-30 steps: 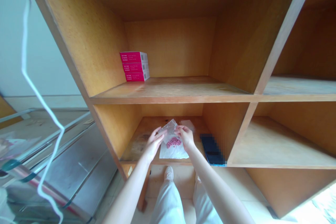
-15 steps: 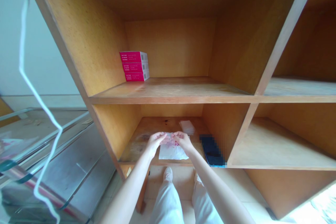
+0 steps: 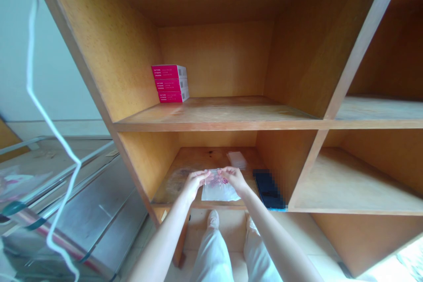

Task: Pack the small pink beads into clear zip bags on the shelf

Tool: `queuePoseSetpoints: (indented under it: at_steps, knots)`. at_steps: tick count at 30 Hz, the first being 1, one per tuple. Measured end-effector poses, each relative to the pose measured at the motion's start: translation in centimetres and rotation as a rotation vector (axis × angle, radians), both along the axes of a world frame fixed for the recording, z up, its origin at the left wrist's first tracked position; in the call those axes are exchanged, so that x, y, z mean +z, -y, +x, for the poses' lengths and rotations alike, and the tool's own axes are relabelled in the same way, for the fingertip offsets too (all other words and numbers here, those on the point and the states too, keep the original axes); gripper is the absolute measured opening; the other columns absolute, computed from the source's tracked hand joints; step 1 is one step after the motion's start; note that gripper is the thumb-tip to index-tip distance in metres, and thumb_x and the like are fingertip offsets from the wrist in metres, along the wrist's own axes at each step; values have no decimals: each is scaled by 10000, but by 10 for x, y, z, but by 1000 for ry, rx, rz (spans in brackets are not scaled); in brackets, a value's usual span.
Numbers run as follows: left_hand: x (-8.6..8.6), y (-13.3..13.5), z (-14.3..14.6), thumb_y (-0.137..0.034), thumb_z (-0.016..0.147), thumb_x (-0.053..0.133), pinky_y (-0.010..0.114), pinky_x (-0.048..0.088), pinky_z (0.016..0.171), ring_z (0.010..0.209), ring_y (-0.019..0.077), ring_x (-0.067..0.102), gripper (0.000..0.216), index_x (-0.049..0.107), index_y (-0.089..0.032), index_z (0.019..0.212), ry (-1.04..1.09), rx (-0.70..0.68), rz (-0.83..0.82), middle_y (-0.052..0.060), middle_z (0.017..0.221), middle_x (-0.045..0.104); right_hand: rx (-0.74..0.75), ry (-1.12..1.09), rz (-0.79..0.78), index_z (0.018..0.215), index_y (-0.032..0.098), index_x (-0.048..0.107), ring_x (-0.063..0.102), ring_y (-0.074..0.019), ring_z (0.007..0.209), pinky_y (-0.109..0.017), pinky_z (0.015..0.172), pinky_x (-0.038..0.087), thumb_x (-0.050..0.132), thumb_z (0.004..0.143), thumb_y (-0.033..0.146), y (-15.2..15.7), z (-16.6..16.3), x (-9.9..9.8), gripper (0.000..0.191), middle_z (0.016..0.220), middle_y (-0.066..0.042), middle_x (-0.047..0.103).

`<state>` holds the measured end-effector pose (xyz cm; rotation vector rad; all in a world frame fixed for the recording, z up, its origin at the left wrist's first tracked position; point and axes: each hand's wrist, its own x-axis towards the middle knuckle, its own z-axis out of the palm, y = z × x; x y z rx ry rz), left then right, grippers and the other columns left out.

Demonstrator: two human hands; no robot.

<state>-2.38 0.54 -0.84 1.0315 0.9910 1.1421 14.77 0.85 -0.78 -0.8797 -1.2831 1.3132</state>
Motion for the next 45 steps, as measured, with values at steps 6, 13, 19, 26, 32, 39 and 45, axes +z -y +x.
queuePoseSetpoints:
  at_steps: [6,13,19,26,32,39,45]
  knots:
    - [6,3,-5,-374,643,681,332,468,747,802,231,650,353,677,-103,868,-21,-152,1,138,853,695,63,-34,-68,672,145,653,563,-135,550,-258,570,442,676,597,449,6,7,7,314,610,-44,642]
    - [14,-1,-7,-374,678,652,313,483,704,820,225,641,356,663,-96,900,-51,-160,38,155,929,675,48,-28,-118,655,145,631,566,-128,550,-246,558,426,674,607,418,4,9,15,280,620,-41,644]
    - [20,-3,2,-355,639,684,286,482,653,752,188,631,305,655,-121,833,-112,-137,90,103,846,681,-10,-36,-86,638,155,604,539,-113,516,-228,516,400,668,604,382,8,2,24,239,584,-8,620]
    - [19,-6,9,-380,633,671,254,446,626,744,179,616,304,655,-141,819,-191,-32,148,87,831,681,19,-60,-30,723,165,600,561,-123,576,-225,538,422,629,641,382,2,-6,13,234,686,-25,641]
    - [19,-6,15,-343,586,694,263,434,650,735,185,602,243,658,-146,724,-206,67,186,69,769,682,-91,32,61,688,167,583,576,-149,614,-240,556,433,599,647,366,-4,-18,6,204,677,-35,638]
    - [14,-8,17,-305,569,698,252,411,613,657,163,578,197,659,-144,674,-249,120,187,45,671,663,-173,131,163,649,170,568,559,-148,585,-238,534,421,539,670,308,-9,-19,-4,142,635,-29,616]
    - [8,-10,9,-367,574,703,266,410,615,657,170,586,269,682,-132,704,-241,46,163,74,710,682,-113,82,119,635,166,586,557,-142,558,-240,518,427,579,652,358,-7,-16,-4,193,633,-32,631]
